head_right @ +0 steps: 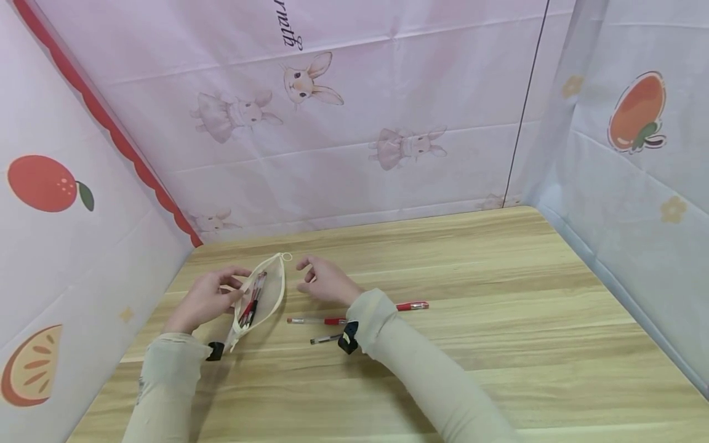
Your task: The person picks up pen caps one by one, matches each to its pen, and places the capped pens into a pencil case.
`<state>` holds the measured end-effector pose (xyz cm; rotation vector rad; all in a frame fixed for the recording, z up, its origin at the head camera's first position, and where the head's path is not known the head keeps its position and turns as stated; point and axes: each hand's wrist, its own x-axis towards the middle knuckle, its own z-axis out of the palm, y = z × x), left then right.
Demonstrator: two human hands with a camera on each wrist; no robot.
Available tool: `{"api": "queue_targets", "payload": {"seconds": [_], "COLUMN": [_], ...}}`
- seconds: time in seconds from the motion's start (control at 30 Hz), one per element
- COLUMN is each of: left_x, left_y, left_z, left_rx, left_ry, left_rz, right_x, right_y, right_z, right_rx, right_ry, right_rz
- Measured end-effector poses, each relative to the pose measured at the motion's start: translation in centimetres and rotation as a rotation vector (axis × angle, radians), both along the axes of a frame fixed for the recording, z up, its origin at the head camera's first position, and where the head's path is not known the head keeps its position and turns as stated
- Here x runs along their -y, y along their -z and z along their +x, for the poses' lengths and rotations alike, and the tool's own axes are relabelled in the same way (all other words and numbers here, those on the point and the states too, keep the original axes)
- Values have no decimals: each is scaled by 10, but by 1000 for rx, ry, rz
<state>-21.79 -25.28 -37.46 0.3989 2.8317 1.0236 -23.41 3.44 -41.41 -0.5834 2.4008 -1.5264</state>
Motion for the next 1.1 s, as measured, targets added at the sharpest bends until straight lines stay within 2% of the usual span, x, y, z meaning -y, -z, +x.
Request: {"api": "queue_targets", "payload": {"seconds": [0.17, 0.33, 0.57, 0.77, 1.1], "left_x": [-1, 0, 0, -1, -3], "left_y": [0, 0, 1, 3, 2], "left_z": [0, 0, 0, 0, 1], "left_rx": [6, 7, 4, 15, 41], "left_ry": [-5, -10, -12, -19, -13], "left_rz": [1, 10, -5, -7, 8], "right_x": [-12, -25, -46, -71, -110], "right_y": [1, 0, -1, -2, -3], "right_z": [-1, -1, 0, 5, 15], "right_rx": [-1, -49, -136, -167, -184], "right_ry": [-18, -32, -92, -169, -220], "right_rz": [17, 78, 189, 294, 478]}}
